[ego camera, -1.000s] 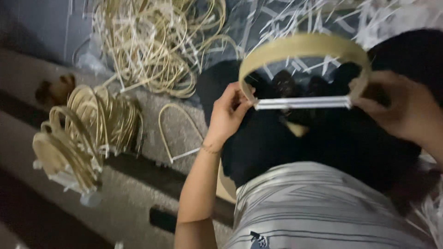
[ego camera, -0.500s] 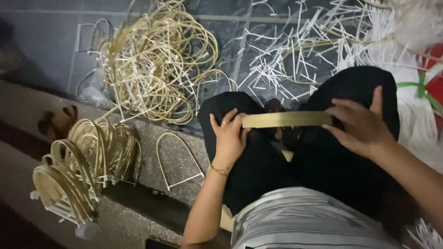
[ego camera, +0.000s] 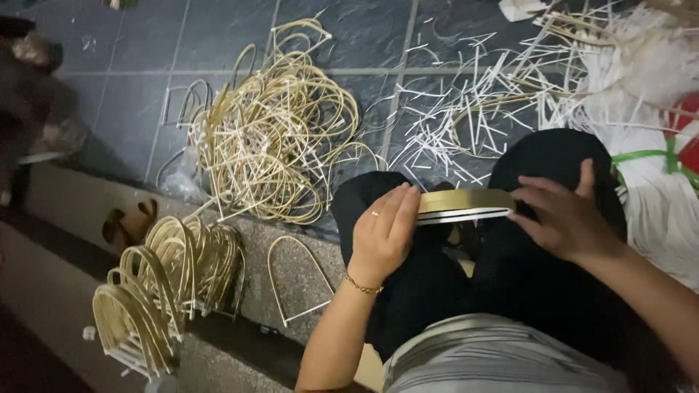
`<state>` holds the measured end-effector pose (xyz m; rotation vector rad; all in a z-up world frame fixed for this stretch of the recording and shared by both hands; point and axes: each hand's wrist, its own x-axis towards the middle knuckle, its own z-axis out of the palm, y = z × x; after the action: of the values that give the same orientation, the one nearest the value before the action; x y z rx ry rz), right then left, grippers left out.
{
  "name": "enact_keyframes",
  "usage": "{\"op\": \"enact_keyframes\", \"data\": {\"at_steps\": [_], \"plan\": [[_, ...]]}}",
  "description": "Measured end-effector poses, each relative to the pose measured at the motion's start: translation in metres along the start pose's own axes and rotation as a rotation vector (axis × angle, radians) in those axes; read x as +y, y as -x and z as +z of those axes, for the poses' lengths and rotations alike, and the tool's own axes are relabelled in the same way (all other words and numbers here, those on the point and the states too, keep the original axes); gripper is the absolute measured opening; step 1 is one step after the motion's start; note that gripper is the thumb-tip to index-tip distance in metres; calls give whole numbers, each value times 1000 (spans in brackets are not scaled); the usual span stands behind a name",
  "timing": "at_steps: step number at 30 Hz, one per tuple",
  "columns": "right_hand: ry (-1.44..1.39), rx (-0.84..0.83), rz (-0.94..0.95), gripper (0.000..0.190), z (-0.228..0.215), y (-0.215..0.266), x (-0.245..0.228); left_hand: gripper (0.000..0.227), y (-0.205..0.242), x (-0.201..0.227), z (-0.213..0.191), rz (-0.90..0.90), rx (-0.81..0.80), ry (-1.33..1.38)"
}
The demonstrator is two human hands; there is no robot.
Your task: The person picks up a wooden frame and wraps white tape around its base before securing two white tubes to it with more tape. After cutting the excess tape with shears, they set the piece aside and repeat the process with a new frame.
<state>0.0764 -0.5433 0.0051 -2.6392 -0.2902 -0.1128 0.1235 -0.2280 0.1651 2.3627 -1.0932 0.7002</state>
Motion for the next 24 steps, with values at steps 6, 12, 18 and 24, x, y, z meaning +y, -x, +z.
{"op": "enact_keyframes", "data": {"at_steps": [6,12,18,24], "plan": [[-76,74,-49,40,-10,-1,-7,36,-4,-3,6,97,47,-99],[15,88,-2,51,-21,0,-36,37,-8,-4,1,-4,-35,57],[-158,375,-280,63,-63,-35,-84,31,-11,-9,4,-188,-65,328],[-179,457,-590,42,-87,-65,-108,34,-11,-13,4,-364,-175,489]]}}
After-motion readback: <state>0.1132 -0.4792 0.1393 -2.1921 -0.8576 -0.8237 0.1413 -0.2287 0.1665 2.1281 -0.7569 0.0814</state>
